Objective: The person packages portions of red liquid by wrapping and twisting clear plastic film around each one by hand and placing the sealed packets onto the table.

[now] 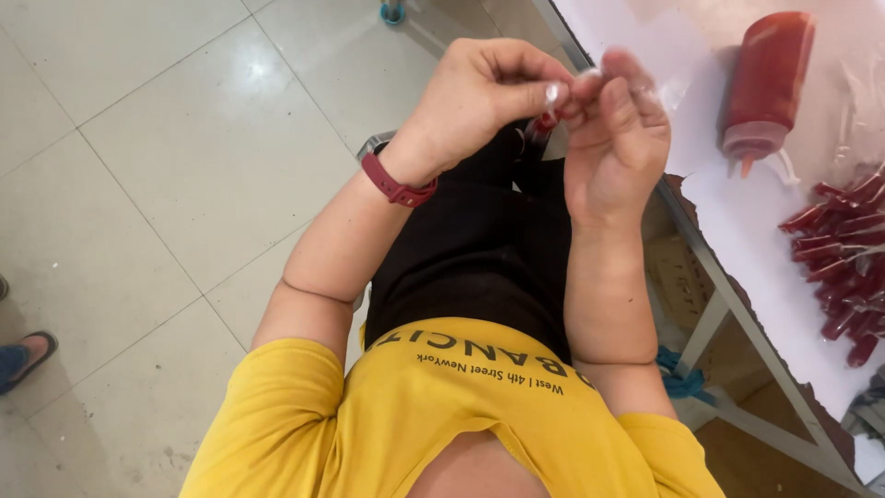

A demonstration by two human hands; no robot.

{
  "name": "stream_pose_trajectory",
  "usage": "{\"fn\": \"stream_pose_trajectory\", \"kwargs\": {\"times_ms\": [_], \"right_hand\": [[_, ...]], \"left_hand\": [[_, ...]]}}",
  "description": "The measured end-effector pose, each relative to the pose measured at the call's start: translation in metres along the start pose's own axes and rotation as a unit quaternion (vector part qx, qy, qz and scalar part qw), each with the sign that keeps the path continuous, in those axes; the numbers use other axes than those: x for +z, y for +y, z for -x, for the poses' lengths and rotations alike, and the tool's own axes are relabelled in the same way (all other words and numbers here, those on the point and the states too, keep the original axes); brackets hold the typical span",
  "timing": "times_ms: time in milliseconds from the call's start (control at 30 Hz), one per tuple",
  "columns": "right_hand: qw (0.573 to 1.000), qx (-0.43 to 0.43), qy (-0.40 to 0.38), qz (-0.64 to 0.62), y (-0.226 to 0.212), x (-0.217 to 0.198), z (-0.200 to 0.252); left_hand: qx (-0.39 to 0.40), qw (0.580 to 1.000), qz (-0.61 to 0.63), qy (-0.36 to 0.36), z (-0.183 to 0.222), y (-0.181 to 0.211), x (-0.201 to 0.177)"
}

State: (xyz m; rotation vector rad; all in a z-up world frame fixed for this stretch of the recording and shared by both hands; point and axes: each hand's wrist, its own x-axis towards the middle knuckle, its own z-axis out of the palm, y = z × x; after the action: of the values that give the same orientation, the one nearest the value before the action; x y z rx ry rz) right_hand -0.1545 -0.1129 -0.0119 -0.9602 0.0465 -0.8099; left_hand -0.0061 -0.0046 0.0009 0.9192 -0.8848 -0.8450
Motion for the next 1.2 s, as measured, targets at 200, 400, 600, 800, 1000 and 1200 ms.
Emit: {"fn": "stream_pose_trajectory", "kwargs": {"times_ms": [200,400,600,800,1000,1200], "right_hand": [[0.839,-0.272,-0.004,0.472,0.014,0.015,0.010],[0.873,-0.233,0.073,0.422,0.025,0.008,0.009],[0.989,0.012,0.090,0.114,0.005,-0.011,0.007],[0.956,-0.068,0.063,0.277,0.000,0.004,0.015],[0.850,-0.188,0.081,0.485,0.006,0.004,0.015],[0.967,-0.098,0.006,0.233,0.005,-0.008,0.004]], "left_hand": [[-0.004,0.994,0.013,0.111,-0.005,-0.021,0.011],[0.052,0.993,-0.017,0.102,-0.005,-0.036,0.019],[0.051,0.998,0.038,-0.020,-0.002,-0.040,0.007],[0.171,0.972,-0.160,0.016,0.003,-0.030,0.012],[0.243,0.880,-0.390,0.119,0.010,-0.024,0.033],[0.163,0.948,-0.222,0.157,0.003,-0.028,0.038]]}}
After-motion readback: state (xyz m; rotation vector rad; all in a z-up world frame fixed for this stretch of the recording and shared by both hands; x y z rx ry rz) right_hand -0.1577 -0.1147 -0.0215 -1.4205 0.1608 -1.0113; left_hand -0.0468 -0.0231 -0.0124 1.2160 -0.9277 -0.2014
